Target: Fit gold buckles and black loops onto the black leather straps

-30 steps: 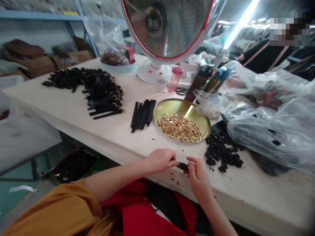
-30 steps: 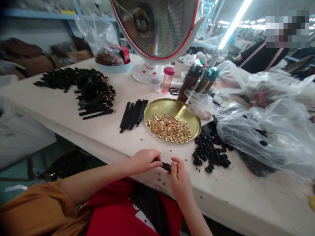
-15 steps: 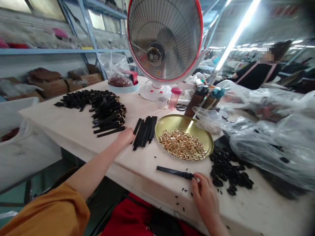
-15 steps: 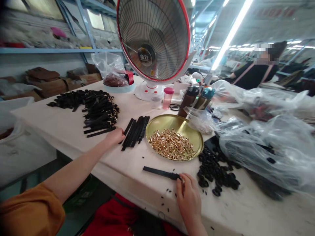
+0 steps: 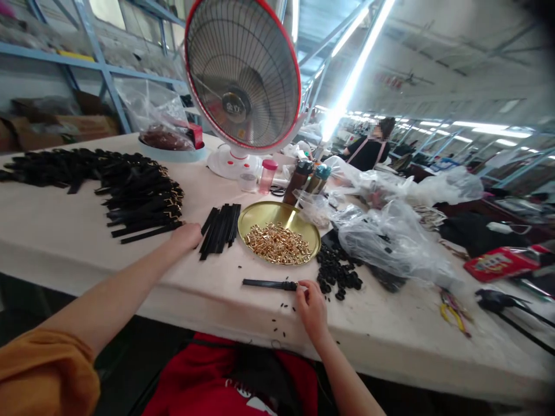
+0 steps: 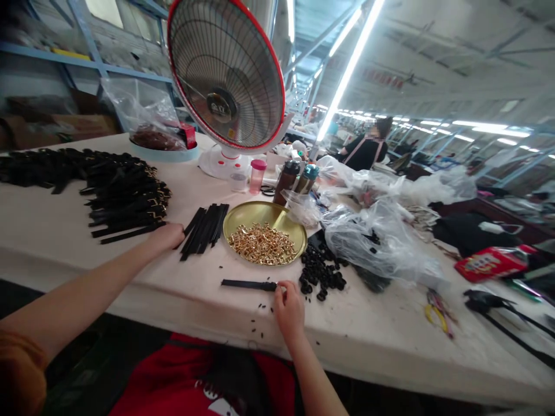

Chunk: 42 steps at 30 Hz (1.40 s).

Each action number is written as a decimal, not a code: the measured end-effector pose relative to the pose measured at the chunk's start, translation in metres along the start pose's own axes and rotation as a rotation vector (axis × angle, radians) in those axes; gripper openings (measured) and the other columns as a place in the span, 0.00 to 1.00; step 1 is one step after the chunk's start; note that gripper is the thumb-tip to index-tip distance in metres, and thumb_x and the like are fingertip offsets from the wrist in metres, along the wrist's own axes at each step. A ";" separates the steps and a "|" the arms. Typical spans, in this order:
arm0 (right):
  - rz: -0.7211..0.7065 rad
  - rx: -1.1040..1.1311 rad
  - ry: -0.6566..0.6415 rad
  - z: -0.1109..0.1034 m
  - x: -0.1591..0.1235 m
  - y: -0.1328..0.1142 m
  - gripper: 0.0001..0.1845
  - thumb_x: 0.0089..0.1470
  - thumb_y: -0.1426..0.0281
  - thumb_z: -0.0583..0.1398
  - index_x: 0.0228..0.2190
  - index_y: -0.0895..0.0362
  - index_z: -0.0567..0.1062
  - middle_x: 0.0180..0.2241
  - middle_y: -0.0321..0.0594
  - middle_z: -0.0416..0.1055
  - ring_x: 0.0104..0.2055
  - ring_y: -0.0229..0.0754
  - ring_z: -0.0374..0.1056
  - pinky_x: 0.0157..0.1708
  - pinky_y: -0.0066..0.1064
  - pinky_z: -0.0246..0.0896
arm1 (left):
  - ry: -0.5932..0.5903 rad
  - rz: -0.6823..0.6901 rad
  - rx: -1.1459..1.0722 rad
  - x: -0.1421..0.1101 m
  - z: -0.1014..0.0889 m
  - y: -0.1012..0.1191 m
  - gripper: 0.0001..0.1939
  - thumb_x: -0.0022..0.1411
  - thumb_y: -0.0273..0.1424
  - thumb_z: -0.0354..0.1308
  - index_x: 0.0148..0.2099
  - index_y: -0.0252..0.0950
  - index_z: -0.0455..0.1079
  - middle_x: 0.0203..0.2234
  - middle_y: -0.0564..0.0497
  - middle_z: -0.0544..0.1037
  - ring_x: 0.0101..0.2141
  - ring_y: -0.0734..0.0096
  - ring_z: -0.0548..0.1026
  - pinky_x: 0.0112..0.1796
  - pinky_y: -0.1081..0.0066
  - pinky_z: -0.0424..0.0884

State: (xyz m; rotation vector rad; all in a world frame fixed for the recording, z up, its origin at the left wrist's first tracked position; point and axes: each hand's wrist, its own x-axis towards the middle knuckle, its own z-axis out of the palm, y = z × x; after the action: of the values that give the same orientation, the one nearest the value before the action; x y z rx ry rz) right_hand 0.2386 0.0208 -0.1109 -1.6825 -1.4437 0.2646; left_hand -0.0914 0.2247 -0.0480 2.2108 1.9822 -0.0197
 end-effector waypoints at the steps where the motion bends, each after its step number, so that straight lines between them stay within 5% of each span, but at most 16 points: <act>1: 0.006 0.010 0.009 0.000 0.000 0.001 0.09 0.52 0.67 0.52 0.33 0.57 0.69 0.33 0.42 0.67 0.29 0.40 0.62 0.33 0.34 0.58 | 0.004 0.007 -0.008 -0.002 0.000 0.000 0.15 0.61 0.35 0.51 0.48 0.32 0.64 0.43 0.47 0.69 0.40 0.65 0.70 0.40 0.61 0.69; 6: 0.054 0.066 0.063 -0.006 -0.010 -0.003 0.11 0.53 0.66 0.51 0.34 0.59 0.69 0.29 0.40 0.67 0.25 0.38 0.60 0.29 0.32 0.58 | 0.032 0.009 -0.078 -0.017 -0.003 0.003 0.16 0.61 0.35 0.51 0.48 0.32 0.64 0.44 0.47 0.69 0.41 0.64 0.70 0.40 0.60 0.68; 11: 0.054 0.145 0.040 -0.027 -0.038 -0.016 0.10 0.50 0.65 0.53 0.32 0.57 0.71 0.30 0.40 0.68 0.27 0.39 0.61 0.31 0.32 0.58 | 0.098 0.020 -0.209 -0.035 -0.027 0.005 0.15 0.61 0.34 0.51 0.48 0.32 0.64 0.44 0.46 0.69 0.41 0.64 0.70 0.41 0.60 0.68; 16: 0.140 0.262 0.019 -0.039 -0.054 -0.030 0.11 0.48 0.62 0.57 0.28 0.57 0.71 0.25 0.39 0.69 0.26 0.39 0.62 0.27 0.31 0.58 | 0.150 0.184 -0.431 -0.074 -0.043 0.047 0.18 0.58 0.26 0.47 0.51 0.24 0.62 0.43 0.42 0.72 0.44 0.61 0.69 0.44 0.67 0.64; 19: 0.201 0.348 -0.023 -0.042 -0.050 -0.046 0.17 0.51 0.58 0.53 0.33 0.59 0.70 0.20 0.35 0.65 0.19 0.35 0.58 0.20 0.27 0.55 | -0.054 0.427 -0.623 -0.126 -0.033 0.088 0.17 0.55 0.28 0.48 0.47 0.35 0.67 0.36 0.53 0.76 0.35 0.72 0.73 0.34 0.77 0.68; 21: 0.249 0.444 -0.030 -0.047 -0.044 -0.058 0.21 0.54 0.55 0.47 0.38 0.59 0.67 0.19 0.32 0.62 0.17 0.33 0.55 0.17 0.25 0.53 | -0.519 0.587 -0.969 -0.162 -0.023 0.110 0.16 0.52 0.29 0.49 0.44 0.35 0.69 0.33 0.53 0.76 0.31 0.72 0.72 0.29 0.76 0.67; 23: 0.340 0.622 0.009 -0.056 -0.036 -0.069 0.21 0.54 0.54 0.49 0.39 0.58 0.66 0.17 0.29 0.59 0.16 0.31 0.53 0.16 0.24 0.50 | -0.818 0.576 -1.132 -0.189 -0.015 0.124 0.14 0.49 0.29 0.53 0.40 0.34 0.70 0.30 0.52 0.75 0.28 0.73 0.70 0.28 0.77 0.65; 25: 0.448 0.810 0.079 -0.066 -0.028 -0.075 0.17 0.48 0.56 0.57 0.32 0.57 0.68 0.16 0.27 0.56 0.15 0.29 0.51 0.14 0.22 0.47 | -0.977 0.470 -1.239 -0.201 -0.011 0.130 0.14 0.47 0.29 0.55 0.39 0.34 0.70 0.26 0.53 0.73 0.25 0.75 0.68 0.26 0.77 0.64; 32: 0.615 0.984 0.202 -0.077 -0.010 -0.059 0.14 0.40 0.64 0.65 0.26 0.57 0.66 0.16 0.25 0.55 0.15 0.26 0.50 0.14 0.19 0.47 | -0.987 0.277 -1.397 -0.172 -0.009 0.131 0.14 0.47 0.26 0.54 0.39 0.34 0.70 0.26 0.54 0.70 0.21 0.81 0.63 0.21 0.80 0.60; 42: 0.811 0.996 0.228 -0.073 -0.001 -0.008 0.13 0.42 0.64 0.64 0.28 0.55 0.68 0.21 0.28 0.62 0.17 0.27 0.54 0.15 0.19 0.50 | -0.761 -0.022 -1.476 -0.138 0.004 0.167 0.17 0.46 0.24 0.55 0.42 0.35 0.66 0.29 0.55 0.67 0.23 0.81 0.65 0.23 0.78 0.62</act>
State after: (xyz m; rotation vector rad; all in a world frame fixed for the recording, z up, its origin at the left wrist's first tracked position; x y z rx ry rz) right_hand 0.2807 -0.0150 -0.0626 -1.2664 -0.2477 1.0038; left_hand 0.0580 0.0718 -0.0155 0.9446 0.9356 0.3907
